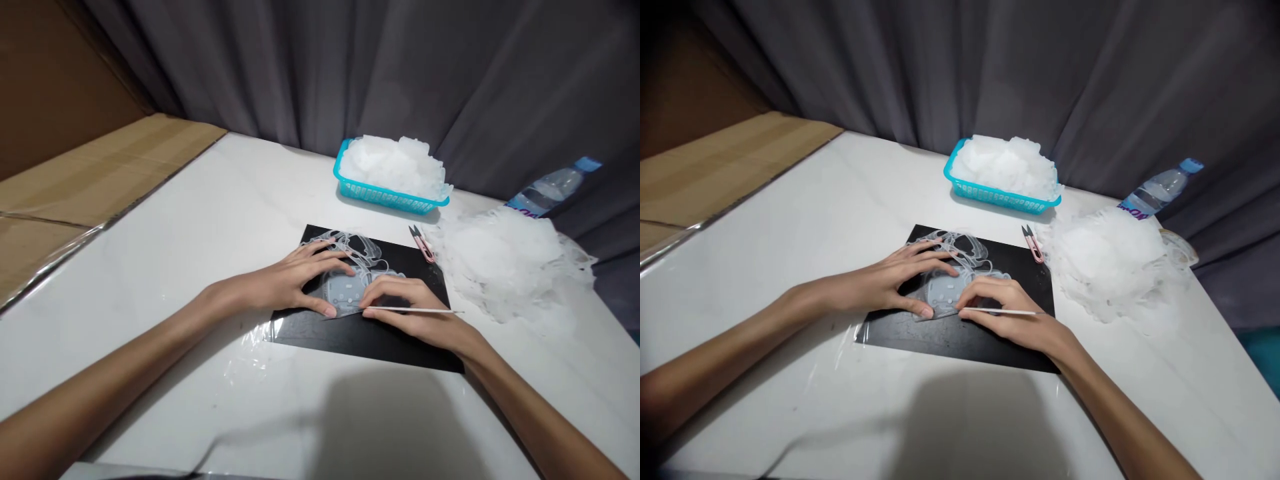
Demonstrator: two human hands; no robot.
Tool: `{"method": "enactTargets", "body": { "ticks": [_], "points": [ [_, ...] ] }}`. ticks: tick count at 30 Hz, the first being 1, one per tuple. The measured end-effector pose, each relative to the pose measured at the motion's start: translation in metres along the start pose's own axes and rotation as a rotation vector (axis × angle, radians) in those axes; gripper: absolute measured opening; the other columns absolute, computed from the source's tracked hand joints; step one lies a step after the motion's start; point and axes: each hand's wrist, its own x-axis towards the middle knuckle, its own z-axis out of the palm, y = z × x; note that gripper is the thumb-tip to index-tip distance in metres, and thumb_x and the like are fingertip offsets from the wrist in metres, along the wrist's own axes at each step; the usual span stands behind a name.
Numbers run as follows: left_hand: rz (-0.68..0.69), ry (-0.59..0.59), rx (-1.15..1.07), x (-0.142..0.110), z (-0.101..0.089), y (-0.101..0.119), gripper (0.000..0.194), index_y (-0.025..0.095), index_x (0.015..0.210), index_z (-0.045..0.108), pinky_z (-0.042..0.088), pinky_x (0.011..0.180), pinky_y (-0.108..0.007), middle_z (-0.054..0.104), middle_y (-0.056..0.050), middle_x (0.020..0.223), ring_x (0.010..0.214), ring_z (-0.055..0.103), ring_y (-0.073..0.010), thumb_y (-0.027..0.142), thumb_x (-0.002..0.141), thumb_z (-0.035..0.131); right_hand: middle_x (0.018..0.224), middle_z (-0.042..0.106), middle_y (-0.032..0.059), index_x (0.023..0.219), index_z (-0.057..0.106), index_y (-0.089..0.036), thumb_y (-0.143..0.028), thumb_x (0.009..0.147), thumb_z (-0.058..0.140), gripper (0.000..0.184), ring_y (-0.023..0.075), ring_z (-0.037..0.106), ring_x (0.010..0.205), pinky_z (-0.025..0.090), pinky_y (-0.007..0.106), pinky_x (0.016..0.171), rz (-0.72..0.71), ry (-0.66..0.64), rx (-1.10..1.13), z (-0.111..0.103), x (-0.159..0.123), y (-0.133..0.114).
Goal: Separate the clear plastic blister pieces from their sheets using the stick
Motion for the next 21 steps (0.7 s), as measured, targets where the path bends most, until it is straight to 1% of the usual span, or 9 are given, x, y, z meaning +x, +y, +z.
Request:
{"method": "enactTargets", "body": {
  "ticks": [2, 5, 8, 10, 12, 14, 16, 21],
  "points": [
    [-0.007, 0.010, -0.003, 0.000, -0.001, -0.002, 0.072, 0.038, 0.148, 0.055, 0.022, 0.127, -0.063, 0.029, -0.004, 0.173, 0.162, 0.013, -0.0397, 0.070, 0.086, 0.072, 0.101, 0.075, 0.0028, 0.098, 0.072, -0.021, -0.026, 0.098, 0.071, 0.005, 0.0172, 0.070, 0.095, 0.055, 0.034, 0.091, 0.012, -0.004, -0.010, 0.001, -0.002, 0.000],
    [0.012, 0.068, 0.034, 0.000, 0.001, -0.003, 0.075, 0.035, 0.148, 0.054, 0.023, 0.127, -0.061, 0.026, -0.007, 0.174, 0.161, 0.018, -0.0394, 0.070, 0.085, 0.073, 0.102, 0.074, 0.0028, 0.099, 0.072, -0.022, -0.026, 0.098, 0.070, 0.005, 0.0168, 0.069, 0.094, 0.056, 0.033, 0.088, 0.019, -0.018, -0.001, 0.003, -0.005, -0.002],
    [0.031, 0.136, 0.078, 0.000, 0.007, 0.002, 0.073, 0.031, 0.145, 0.057, 0.028, 0.126, -0.061, 0.032, -0.011, 0.171, 0.158, 0.027, -0.0400, 0.071, 0.086, 0.071, 0.101, 0.074, 0.0024, 0.100, 0.072, -0.022, -0.025, 0.098, 0.071, 0.004, 0.0160, 0.069, 0.091, 0.056, 0.031, 0.085, 0.025, -0.027, 0.005, 0.005, -0.008, -0.003],
    [0.034, 0.178, 0.096, 0.001, 0.012, 0.008, 0.073, 0.027, 0.142, 0.058, 0.031, 0.124, -0.061, 0.037, -0.014, 0.168, 0.154, 0.034, -0.0414, 0.072, 0.085, 0.070, 0.101, 0.074, 0.0027, 0.100, 0.072, -0.022, -0.023, 0.098, 0.070, 0.003, 0.0161, 0.069, 0.092, 0.056, 0.031, 0.084, 0.016, 0.009, 0.006, 0.008, -0.008, -0.004],
    [0.018, 0.201, 0.110, 0.002, 0.017, 0.015, 0.076, 0.023, 0.141, 0.057, 0.032, 0.123, -0.062, 0.038, -0.018, 0.166, 0.152, 0.036, -0.0427, 0.074, 0.086, 0.068, 0.100, 0.074, 0.0031, 0.100, 0.072, -0.022, -0.022, 0.098, 0.070, 0.003, 0.0168, 0.069, 0.094, 0.056, 0.032, 0.086, -0.025, 0.078, -0.014, 0.010, -0.008, -0.003],
    [-0.012, 0.194, 0.114, 0.002, 0.020, 0.020, 0.080, 0.020, 0.143, 0.055, 0.032, 0.122, -0.063, 0.036, -0.020, 0.167, 0.153, 0.034, -0.0440, 0.075, 0.086, 0.065, 0.100, 0.075, 0.0030, 0.101, 0.072, -0.022, -0.022, 0.098, 0.070, 0.004, 0.0174, 0.068, 0.096, 0.054, 0.035, 0.091, -0.083, 0.120, -0.054, 0.011, -0.007, -0.002],
    [-0.037, 0.168, 0.102, 0.003, 0.021, 0.022, 0.083, 0.019, 0.145, 0.051, 0.032, 0.122, -0.064, 0.032, -0.021, 0.168, 0.154, 0.031, -0.0447, 0.077, 0.086, 0.064, 0.100, 0.075, 0.0029, 0.102, 0.072, -0.022, -0.022, 0.098, 0.070, 0.004, 0.0174, 0.068, 0.097, 0.053, 0.035, 0.094, -0.109, 0.104, -0.072, 0.011, -0.006, 0.000],
    [-0.044, 0.143, 0.064, 0.003, 0.021, 0.021, 0.085, 0.022, 0.148, 0.048, 0.030, 0.124, -0.062, 0.030, -0.020, 0.170, 0.156, 0.028, -0.0441, 0.077, 0.086, 0.065, 0.099, 0.075, 0.0029, 0.100, 0.072, -0.022, -0.025, 0.098, 0.071, 0.004, 0.0172, 0.070, 0.092, 0.056, 0.033, 0.088, -0.041, 0.002, -0.045, 0.008, -0.005, 0.004]
  ]
}}
